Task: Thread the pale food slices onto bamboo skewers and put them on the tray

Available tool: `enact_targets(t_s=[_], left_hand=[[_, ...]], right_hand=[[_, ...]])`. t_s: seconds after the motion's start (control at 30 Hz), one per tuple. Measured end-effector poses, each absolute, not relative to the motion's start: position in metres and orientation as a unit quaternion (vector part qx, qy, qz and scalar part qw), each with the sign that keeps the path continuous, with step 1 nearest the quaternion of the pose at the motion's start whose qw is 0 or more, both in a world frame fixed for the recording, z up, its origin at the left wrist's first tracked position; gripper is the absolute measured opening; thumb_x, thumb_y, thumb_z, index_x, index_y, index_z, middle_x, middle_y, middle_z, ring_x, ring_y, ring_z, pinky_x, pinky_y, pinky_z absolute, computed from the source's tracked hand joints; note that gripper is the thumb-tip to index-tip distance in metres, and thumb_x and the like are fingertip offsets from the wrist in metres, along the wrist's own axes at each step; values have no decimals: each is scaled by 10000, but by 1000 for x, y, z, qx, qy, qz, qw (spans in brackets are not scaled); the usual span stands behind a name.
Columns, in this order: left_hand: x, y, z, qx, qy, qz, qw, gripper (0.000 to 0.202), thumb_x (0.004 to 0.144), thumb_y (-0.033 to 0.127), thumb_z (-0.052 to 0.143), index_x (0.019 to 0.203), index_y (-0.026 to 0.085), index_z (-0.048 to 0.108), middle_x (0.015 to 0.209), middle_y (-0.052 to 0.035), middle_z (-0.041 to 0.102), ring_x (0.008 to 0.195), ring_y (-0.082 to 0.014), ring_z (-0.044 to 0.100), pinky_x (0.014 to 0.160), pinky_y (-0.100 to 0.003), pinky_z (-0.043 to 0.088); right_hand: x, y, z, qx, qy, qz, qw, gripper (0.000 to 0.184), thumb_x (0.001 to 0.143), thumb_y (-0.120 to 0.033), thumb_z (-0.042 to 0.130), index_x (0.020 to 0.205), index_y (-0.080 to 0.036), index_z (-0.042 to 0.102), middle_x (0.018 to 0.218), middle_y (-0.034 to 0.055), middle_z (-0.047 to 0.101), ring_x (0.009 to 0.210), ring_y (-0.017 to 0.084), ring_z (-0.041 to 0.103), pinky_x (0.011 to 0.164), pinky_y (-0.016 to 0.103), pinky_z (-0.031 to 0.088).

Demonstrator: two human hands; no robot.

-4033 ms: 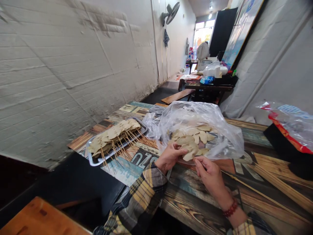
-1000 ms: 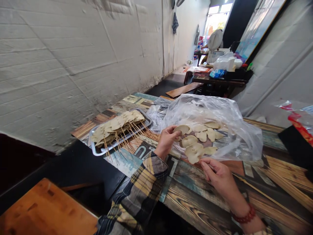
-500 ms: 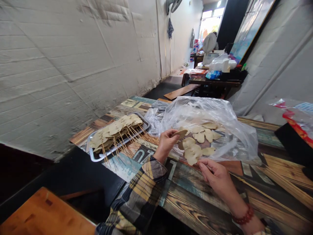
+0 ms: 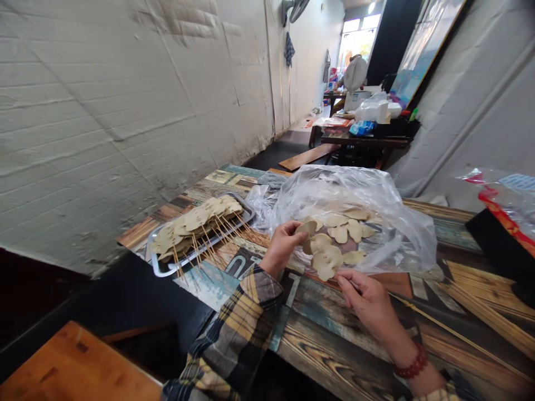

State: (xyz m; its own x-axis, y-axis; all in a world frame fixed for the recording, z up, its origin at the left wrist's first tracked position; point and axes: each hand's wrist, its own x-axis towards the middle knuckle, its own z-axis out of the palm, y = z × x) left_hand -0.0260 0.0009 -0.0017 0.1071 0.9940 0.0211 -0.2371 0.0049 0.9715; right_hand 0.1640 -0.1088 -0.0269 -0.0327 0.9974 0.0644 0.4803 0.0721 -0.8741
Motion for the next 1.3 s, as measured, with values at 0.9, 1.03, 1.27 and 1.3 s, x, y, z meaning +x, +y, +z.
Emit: enact_targets(t_s=[0.9,1.03,1.27,1.3], left_hand=[[-24,2,-7,410,379,534,636,461,517,307,874,886,106,684,811,-51,682,684,-119,575,641,-231,402],[-25,1,-7,409,388,530,634,415,553,369,848,844,122,685,783,-34,655,654,-106,541,589,-223,370],[-26,0,-7,398,397,531,635,375,551,435,825,712,143,653,653,13,563,586,-87,460,570,-228,345],[-26,0,-7,393,396,530,639,375,545,433,827,707,144,651,650,14,557,585,-87,457,565,-228,341]], right_hand=[[164,-108,-33,-583,-644,323,377,409,929,-500,439,905,-182,694,501,-42,505,489,142,500,527,249,362],[166,-108,-35,-583,-640,334,373,409,932,-503,437,930,-178,684,514,-45,506,494,144,503,538,253,372],[166,-108,-32,-581,-642,326,380,417,916,-516,455,914,-172,690,512,-47,495,496,146,510,534,250,385],[166,-108,-31,-581,-642,324,382,419,913,-517,457,910,-170,692,509,-46,495,491,146,507,529,249,385]])
